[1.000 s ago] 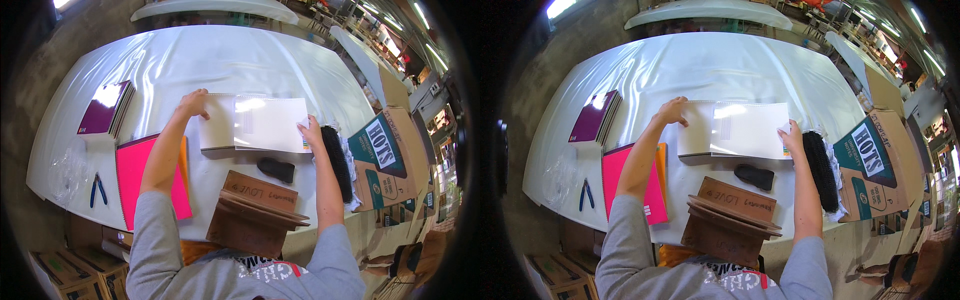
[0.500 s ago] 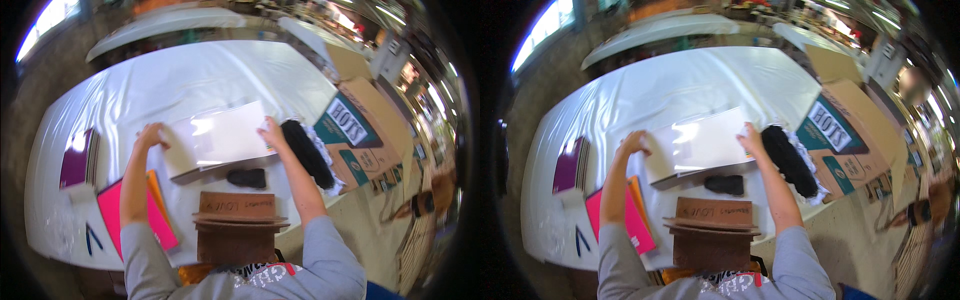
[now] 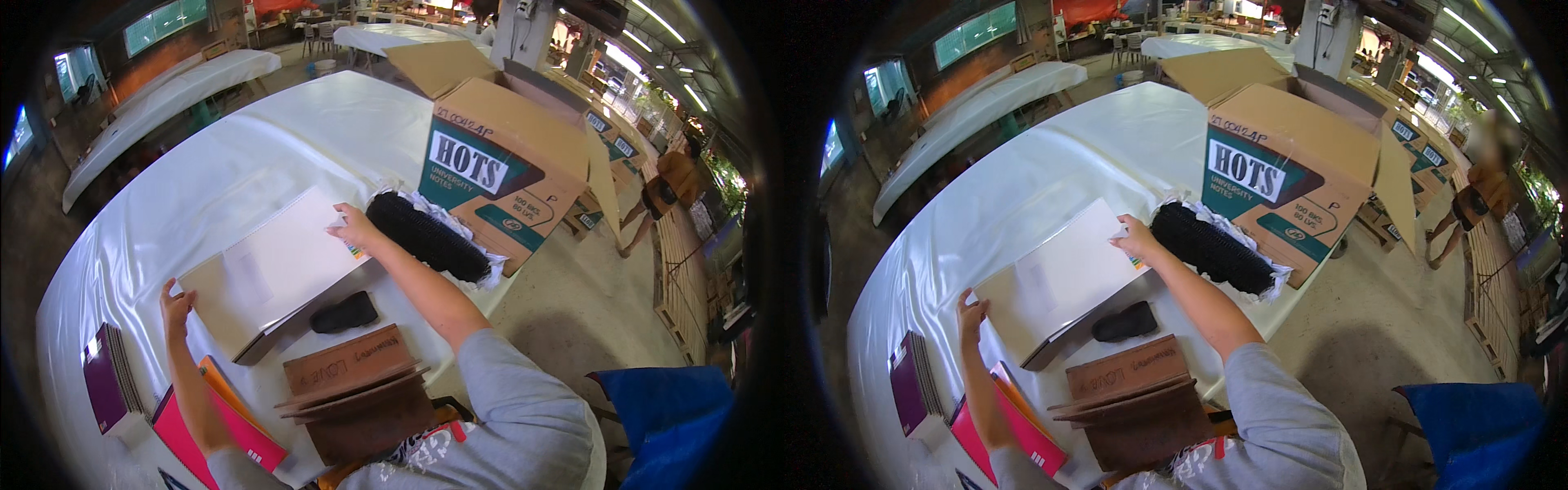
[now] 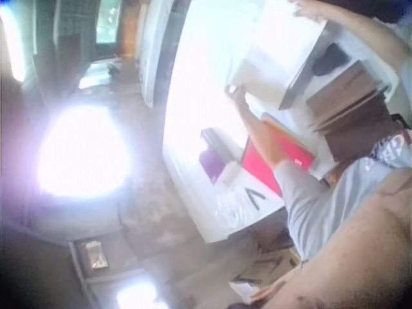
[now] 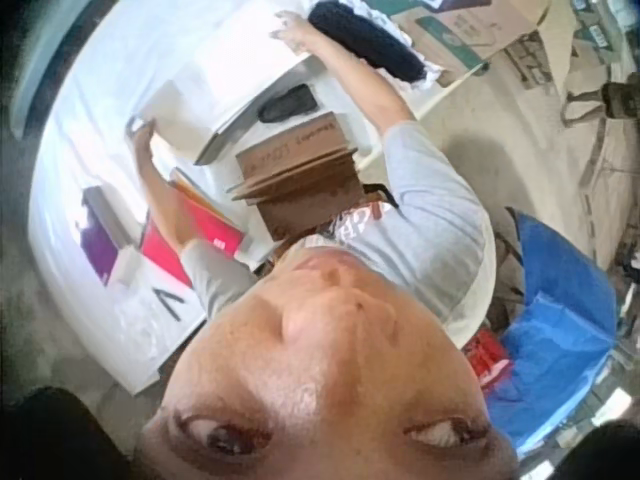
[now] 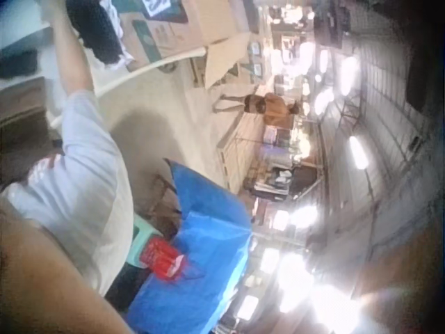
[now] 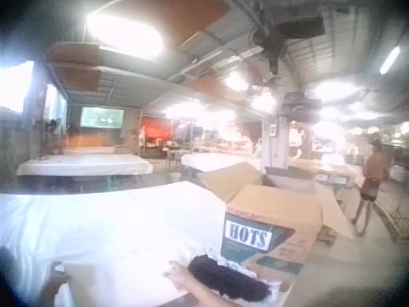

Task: The person binds multiple notebooks one at a time using a plastic spiral spine. For each notebook, they align the pages, thread the spiral through the holes by hand, and then use a small black handheld tool to finish securing the spine along the length of the notebook.

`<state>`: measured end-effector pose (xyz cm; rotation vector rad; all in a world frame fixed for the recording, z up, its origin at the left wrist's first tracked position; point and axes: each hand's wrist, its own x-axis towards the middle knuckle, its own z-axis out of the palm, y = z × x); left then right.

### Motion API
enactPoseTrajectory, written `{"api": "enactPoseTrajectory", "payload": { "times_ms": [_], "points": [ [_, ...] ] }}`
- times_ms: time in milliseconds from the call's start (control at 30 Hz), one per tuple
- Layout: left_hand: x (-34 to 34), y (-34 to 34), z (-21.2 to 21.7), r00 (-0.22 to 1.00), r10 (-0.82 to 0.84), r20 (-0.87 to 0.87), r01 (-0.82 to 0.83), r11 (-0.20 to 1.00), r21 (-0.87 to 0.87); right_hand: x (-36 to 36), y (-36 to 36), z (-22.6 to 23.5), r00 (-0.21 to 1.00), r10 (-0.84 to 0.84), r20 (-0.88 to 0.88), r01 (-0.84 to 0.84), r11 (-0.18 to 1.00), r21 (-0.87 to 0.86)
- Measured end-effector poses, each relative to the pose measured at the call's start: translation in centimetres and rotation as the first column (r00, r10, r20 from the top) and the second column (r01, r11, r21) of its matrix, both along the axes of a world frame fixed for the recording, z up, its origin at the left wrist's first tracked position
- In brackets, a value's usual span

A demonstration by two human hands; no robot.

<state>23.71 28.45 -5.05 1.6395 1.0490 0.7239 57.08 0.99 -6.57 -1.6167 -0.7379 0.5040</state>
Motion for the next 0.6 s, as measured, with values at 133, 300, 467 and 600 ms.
{"api": "enactPoseTrajectory", "payload": {
  "times_ms": [133,300,467,600],
  "points": [
    [1.4,-1.6,-0.3,0.982,0.108,-0.157,-0.089,0.989,0.12,0.5,-0.2,-1.1,0.999,-0.001,-0.051,0.0,1.0,-0.008],
    [-1.0,0.9,-2.4,0.975,0.099,-0.2,-0.059,0.979,0.196,-1.2,1.5,-0.2,0.998,0.058,0.04,-0.052,0.99,-0.132],
    [0.4,-0.4,-0.8,0.936,0.026,-0.352,0.106,0.931,0.349,0.2,0.6,-2.4,0.999,0.035,0.011,-0.034,0.995,-0.09],
    [1.5,-0.8,-1.8,0.872,0.148,-0.466,0.221,0.73,0.647,0.5,-0.1,-2.5,0.997,0.072,0.029,-0.072,0.997,0.012]
  ]
}}
